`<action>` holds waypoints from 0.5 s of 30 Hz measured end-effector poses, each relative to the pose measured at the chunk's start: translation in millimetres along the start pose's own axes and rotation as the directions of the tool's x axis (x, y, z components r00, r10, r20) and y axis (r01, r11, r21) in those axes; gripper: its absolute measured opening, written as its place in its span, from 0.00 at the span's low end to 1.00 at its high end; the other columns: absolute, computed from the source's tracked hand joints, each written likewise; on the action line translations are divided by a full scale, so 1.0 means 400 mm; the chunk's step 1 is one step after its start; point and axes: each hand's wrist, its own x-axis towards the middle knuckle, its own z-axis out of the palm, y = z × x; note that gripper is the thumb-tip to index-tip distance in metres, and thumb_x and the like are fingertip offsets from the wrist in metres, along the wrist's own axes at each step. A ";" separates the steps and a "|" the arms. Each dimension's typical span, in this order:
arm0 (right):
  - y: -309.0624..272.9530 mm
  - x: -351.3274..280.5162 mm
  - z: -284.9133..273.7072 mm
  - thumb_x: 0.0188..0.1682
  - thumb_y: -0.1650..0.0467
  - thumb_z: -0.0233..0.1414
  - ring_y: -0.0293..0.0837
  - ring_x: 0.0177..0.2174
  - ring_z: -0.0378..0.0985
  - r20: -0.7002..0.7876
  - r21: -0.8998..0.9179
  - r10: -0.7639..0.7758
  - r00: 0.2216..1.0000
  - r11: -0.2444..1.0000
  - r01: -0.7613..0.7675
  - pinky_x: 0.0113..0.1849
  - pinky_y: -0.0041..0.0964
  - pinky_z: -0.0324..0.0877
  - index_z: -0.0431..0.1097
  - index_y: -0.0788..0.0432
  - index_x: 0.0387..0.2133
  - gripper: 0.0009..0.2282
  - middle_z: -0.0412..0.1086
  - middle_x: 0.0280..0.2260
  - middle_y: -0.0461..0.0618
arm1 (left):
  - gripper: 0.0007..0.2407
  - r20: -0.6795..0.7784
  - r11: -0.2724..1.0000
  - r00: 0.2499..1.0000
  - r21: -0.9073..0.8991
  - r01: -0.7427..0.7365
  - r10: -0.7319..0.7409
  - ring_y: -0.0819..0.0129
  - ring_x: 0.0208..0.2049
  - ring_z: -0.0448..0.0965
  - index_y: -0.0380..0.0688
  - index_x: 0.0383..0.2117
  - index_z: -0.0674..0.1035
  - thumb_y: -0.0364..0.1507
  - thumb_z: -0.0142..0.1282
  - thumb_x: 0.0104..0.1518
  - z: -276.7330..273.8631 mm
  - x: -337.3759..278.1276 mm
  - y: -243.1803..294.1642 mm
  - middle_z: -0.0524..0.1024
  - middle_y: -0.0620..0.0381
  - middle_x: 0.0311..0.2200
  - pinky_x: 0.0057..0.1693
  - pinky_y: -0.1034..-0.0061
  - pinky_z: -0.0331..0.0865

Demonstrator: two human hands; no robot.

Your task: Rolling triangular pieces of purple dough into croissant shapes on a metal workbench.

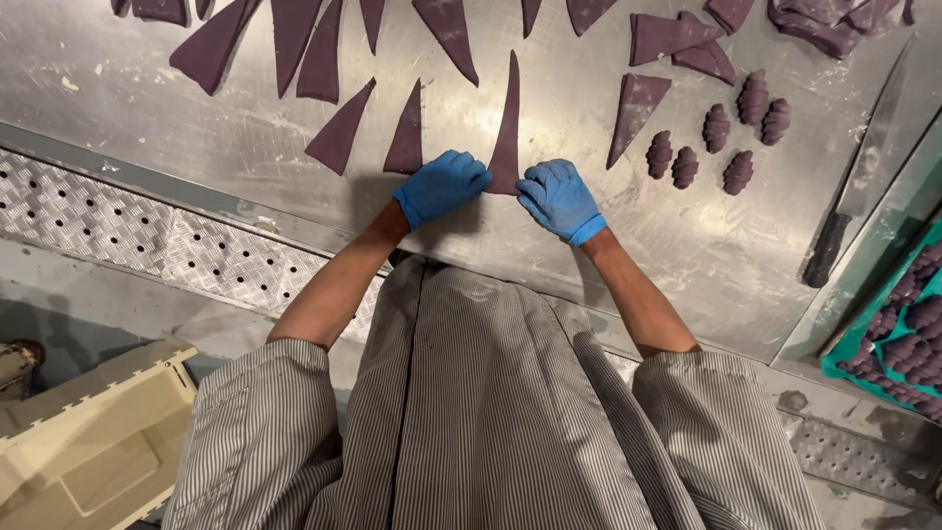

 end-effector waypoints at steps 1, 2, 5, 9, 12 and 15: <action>0.003 0.002 0.002 0.51 0.66 0.59 0.50 0.44 0.72 0.002 -0.001 -0.007 1.000 1.000 0.007 0.53 0.48 0.64 0.73 0.56 0.41 0.09 0.69 0.40 0.50 | 0.05 -0.005 1.000 1.000 -0.017 -0.002 0.002 0.67 0.30 0.72 0.48 0.29 0.71 0.29 0.55 0.59 0.008 0.001 -0.002 0.67 0.59 0.28 0.39 0.74 0.69; 0.005 0.002 0.003 0.51 0.66 0.58 0.50 0.44 0.72 0.006 -0.002 -0.014 1.000 1.000 0.014 0.53 0.48 0.64 0.73 0.56 0.40 0.08 0.69 0.40 0.50 | 0.06 -0.010 0.999 1.000 -0.036 -0.002 0.002 0.67 0.31 0.72 0.47 0.28 0.71 0.30 0.55 0.60 0.017 0.001 -0.002 0.67 0.59 0.29 0.40 0.74 0.69; 0.010 0.016 0.006 0.52 0.67 0.58 0.51 0.46 0.71 -0.021 0.045 0.003 1.000 0.999 -0.002 0.53 0.48 0.63 0.72 0.56 0.38 0.07 0.69 0.41 0.51 | 0.07 0.020 0.998 1.000 -0.066 0.022 -0.021 0.68 0.30 0.72 0.47 0.27 0.72 0.30 0.55 0.62 0.065 -0.002 0.000 0.67 0.58 0.28 0.39 0.74 0.69; 0.009 0.031 0.004 0.51 0.67 0.58 0.53 0.47 0.70 -0.037 0.071 0.017 0.999 0.997 -0.015 0.53 0.48 0.62 0.72 0.56 0.38 0.07 0.69 0.42 0.52 | 0.09 0.025 0.995 0.999 -0.092 0.041 -0.039 0.67 0.30 0.72 0.50 0.24 0.72 0.31 0.56 0.62 0.035 0.043 -0.006 0.68 0.59 0.28 0.38 0.74 0.69; 0.012 0.042 0.013 0.52 0.67 0.58 0.53 0.45 0.69 0.034 0.184 0.145 0.989 0.972 -0.148 0.52 0.49 0.61 0.71 0.56 0.39 0.08 0.68 0.41 0.52 | 0.09 0.014 0.994 0.998 -0.093 0.057 -0.056 0.66 0.30 0.73 0.51 0.24 0.73 0.34 0.58 0.61 -0.011 0.084 -0.014 0.69 0.58 0.28 0.38 0.73 0.69; 0.010 0.053 0.014 0.51 0.66 0.59 0.55 0.43 0.68 0.012 0.223 0.196 0.981 0.956 -0.194 0.51 0.50 0.60 0.70 0.58 0.42 0.11 0.67 0.40 0.54 | 0.08 -0.008 0.986 0.994 -0.125 0.110 -0.112 0.64 0.33 0.74 0.49 0.31 0.75 0.36 0.61 0.57 -0.028 0.103 -0.019 0.70 0.57 0.30 0.40 0.72 0.69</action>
